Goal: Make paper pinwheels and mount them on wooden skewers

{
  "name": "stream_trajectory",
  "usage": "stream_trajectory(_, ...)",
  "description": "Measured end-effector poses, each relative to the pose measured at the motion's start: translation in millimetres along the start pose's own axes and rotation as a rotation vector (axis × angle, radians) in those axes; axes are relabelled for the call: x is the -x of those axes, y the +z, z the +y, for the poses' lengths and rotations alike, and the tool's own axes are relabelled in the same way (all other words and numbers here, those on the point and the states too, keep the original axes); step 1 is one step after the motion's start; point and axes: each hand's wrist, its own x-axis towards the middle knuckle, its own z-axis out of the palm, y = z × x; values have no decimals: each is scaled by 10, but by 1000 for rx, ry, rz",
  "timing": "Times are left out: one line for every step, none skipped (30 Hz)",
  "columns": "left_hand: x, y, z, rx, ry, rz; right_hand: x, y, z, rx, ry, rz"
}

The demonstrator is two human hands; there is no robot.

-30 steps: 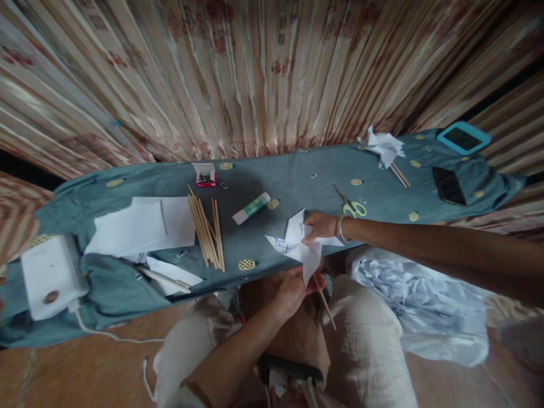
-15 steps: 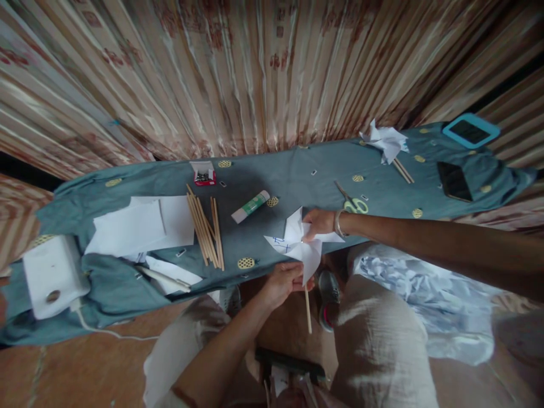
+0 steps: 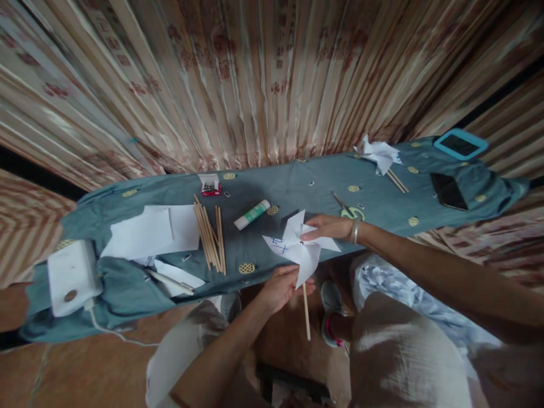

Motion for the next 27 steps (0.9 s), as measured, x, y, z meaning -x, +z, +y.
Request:
stream_trajectory(7,10,23,1,4,-6,42,-15,-6,-59,-20,22)
stream_trajectory(13,23,49,0,11,-12,81,-31,-3,-117,-42,65)
stream_trajectory(16,38,77,-2,19,-16,117,-47,12,-181,-67,134)
stream_trajectory(18,54,108,-6,28,-16,150,-60,41,-250,-99,226)
stream_trajectory(16,73,143,-11,36,-14,181,-67,84,-328,-135,343)
stream_trajectory(10,93,182,-15,46,-10,210,-64,141,-418,-174,475)
stream_trajectory(0,114,224,-15,61,-4,237,-51,209,-495,-226,602)
stream_trajectory(-14,136,269,-12,79,6,265,-24,284,-555,-277,735)
stream_trajectory(-33,158,315,-8,101,15,294,14,360,-584,-317,855)
stream_trajectory(-56,180,362,-4,126,25,322,63,433,-587,-335,950)
stream_trajectory(-82,201,409,-2,154,36,350,120,496,-562,-343,1013)
stream_trajectory(-111,221,454,-2,181,46,375,182,546,-522,-346,1034)
stream_trajectory(-141,240,498,-2,206,56,396,245,580,-477,-338,1037)
stream_trajectory(-170,257,539,-3,229,65,412,307,596,-427,-329,1000)
stream_trajectory(-197,273,576,-6,252,73,421,366,598,-381,-326,926)
stream_trajectory(-221,286,611,-13,280,79,423,419,586,-337,-330,825)
stream_trajectory(-242,298,641,-24,309,83,419,467,565,-302,-338,721)
stream_trajectory(-259,308,669,-38,340,88,409,508,538,-271,-343,623)
stream_trajectory(-273,316,692,-54,371,93,395,542,509,-231,-350,539)
stream_trajectory(-286,324,713,-69,400,98,378,571,481,-194,-359,472)
stream_trajectory(-297,332,730,-80,425,105,361,594,456,-165,-364,415)
stream_trajectory(-309,341,743,-88,444,110,343,613,435,-146,-366,371)
stream_trajectory(-321,352,754,-96,458,114,326,629,419,-144,-366,339)
stream_trajectory(-332,364,762,-102,468,118,309,642,407,-159,-365,318)
stream_trajectory(-344,379,768,-107,471,122,292,654,399,-187,-363,308)
stream_trajectory(-356,394,772,-111,471,127,277,664,394,-224,-360,309)
stream_trajectory(-367,410,774,-112,467,132,262,673,391,-264,-357,314)
